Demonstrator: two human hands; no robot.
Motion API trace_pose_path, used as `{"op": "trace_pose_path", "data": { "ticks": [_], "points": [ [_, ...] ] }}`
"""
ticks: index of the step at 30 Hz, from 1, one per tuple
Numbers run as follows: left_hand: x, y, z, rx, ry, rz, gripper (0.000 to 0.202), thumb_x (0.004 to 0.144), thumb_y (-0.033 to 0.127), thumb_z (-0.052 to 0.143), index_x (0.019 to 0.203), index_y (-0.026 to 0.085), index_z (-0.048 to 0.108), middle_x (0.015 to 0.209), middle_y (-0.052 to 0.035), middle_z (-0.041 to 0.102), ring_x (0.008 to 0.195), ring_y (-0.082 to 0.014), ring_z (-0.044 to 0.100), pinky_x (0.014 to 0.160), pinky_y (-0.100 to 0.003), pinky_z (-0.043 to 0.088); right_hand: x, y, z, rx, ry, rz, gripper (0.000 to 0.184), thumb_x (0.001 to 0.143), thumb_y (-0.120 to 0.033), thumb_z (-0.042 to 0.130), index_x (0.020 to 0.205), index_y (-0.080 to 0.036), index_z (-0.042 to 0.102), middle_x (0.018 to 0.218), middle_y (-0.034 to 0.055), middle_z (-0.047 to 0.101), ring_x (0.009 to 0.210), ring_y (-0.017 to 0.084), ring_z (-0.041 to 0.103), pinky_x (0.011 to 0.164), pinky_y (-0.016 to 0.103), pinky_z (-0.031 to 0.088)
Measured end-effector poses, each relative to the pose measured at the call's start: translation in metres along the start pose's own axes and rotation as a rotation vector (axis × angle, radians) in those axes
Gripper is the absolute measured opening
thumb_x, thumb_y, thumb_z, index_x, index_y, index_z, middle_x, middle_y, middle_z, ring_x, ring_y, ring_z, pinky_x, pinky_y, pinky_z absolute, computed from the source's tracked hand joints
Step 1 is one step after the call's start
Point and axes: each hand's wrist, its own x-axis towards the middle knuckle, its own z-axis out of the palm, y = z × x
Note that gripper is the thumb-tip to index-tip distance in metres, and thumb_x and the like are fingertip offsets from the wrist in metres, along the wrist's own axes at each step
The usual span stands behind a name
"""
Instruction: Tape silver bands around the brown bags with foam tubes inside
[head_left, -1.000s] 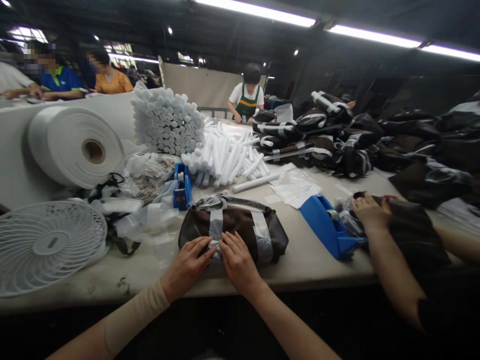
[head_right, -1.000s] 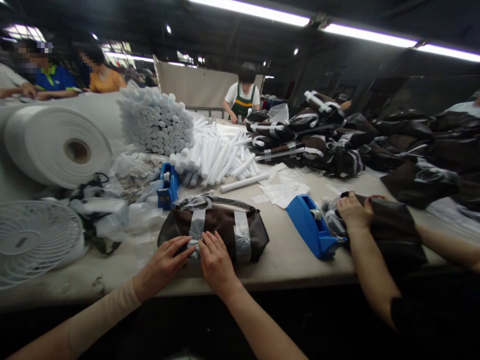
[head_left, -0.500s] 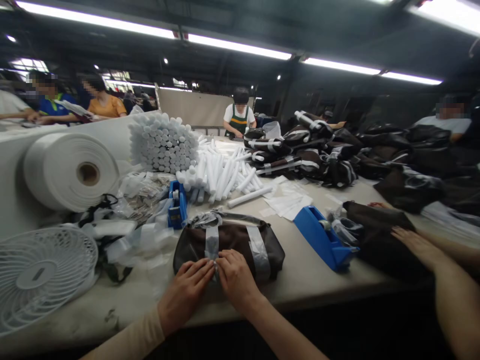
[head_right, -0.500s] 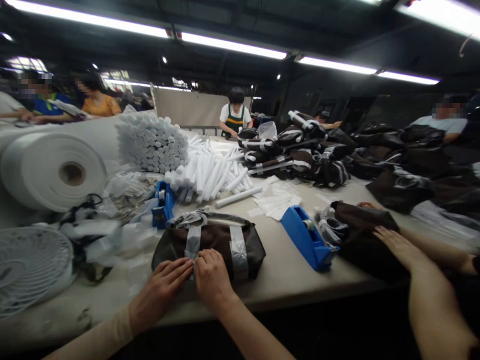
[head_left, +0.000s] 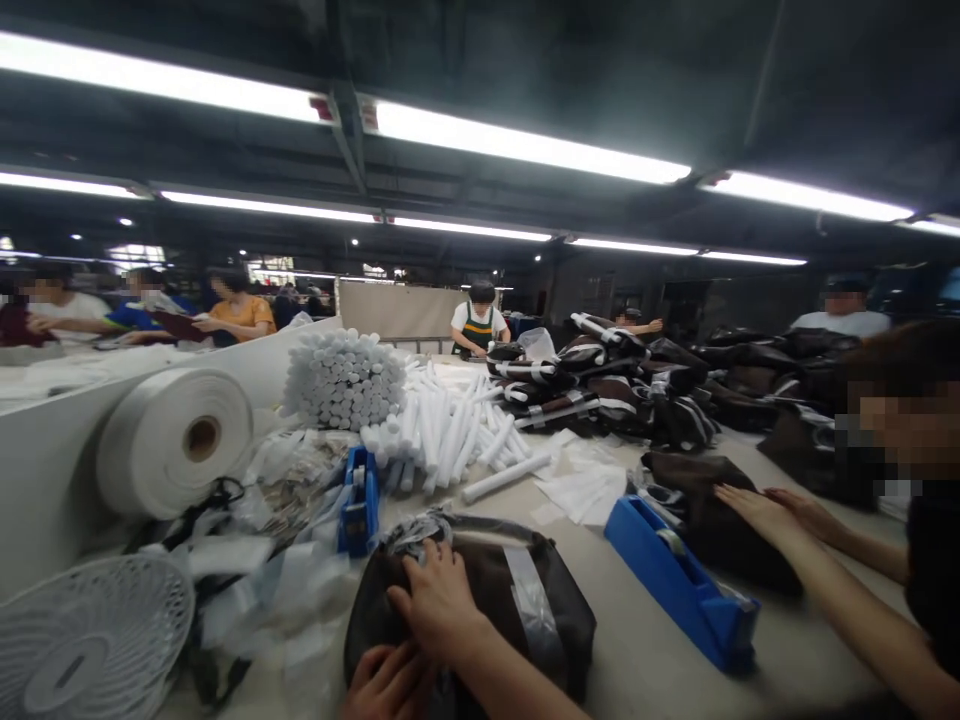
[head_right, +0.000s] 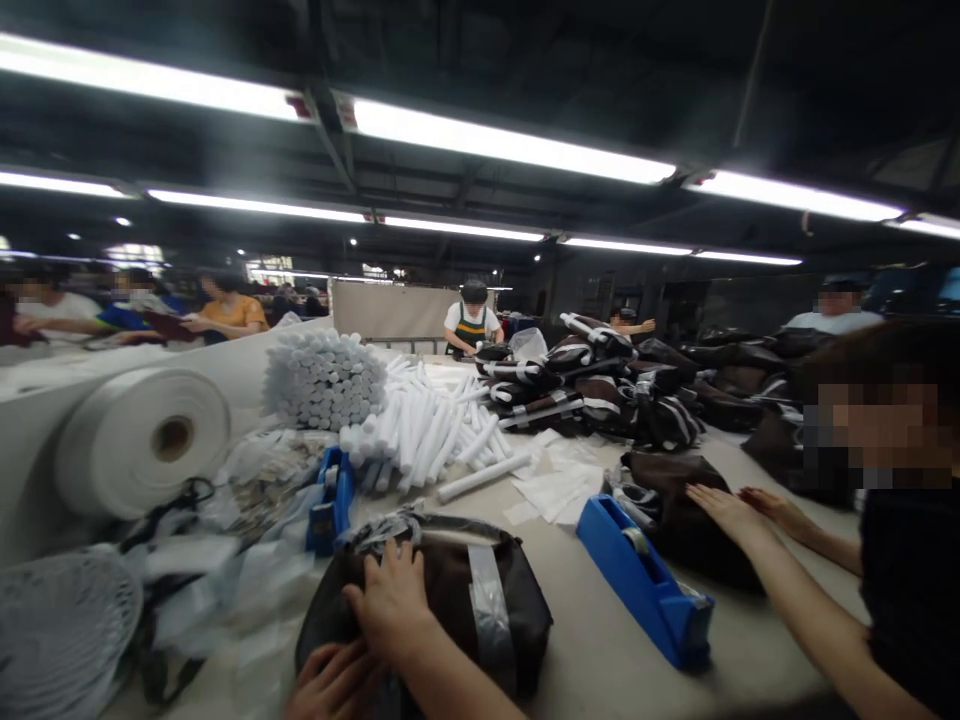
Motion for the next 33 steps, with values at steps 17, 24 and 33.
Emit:
{"op": "trace_pose_path", "data": {
  "ticks": [17, 24, 33],
  "points": [
    [0.010, 0.017, -0.025, -0.358, -0.210, -0.367, 0.036, 0.095, 0.016, 0.049, 0.130, 0.018, 0.053, 0.128, -0.0076, 0.064, 0.129, -0.0178, 0.050, 0.099, -0.037, 0.040, 0.003, 0.009, -0.026, 0.714, 0.137, -0.030, 0.022, 0.090, -0.033, 0.055, 0.097, -0.018, 0.070, 0.092, 0.0074, 0.071, 0.088, 0.023, 0.066, 0.081, 0.039, 0.053],
    [0.009, 0.019, -0.022, -0.385, -0.221, -0.403, 0.035, 0.097, 0.018, 0.046, 0.131, 0.018, 0.054, 0.129, -0.0083, 0.063, 0.130, -0.0183, 0.049, 0.101, -0.036, 0.037, 0.053, -0.025, -0.026, 1.419, -0.160, 0.362, 0.022, 0.076, -0.032, 0.071, 0.092, -0.016, 0.070, 0.082, 0.0022, 0.067, 0.059, 0.010, 0.055, 0.053, 0.021, 0.044],
    [0.026, 0.011, -0.039, -0.387, -0.102, -0.382, 0.031, 0.096, 0.012, 0.042, 0.123, 0.014, 0.058, 0.123, -0.0067, 0.067, 0.117, -0.0189, 0.058, 0.092, -0.035, 0.041, 0.144, -0.025, -0.014, 1.364, -0.160, 0.614, 0.013, 0.089, -0.023, 0.062, 0.085, -0.011, 0.062, 0.057, -0.0090, 0.039, 0.040, 0.001, 0.024, 0.036, 0.015, 0.021]
  ]
}}
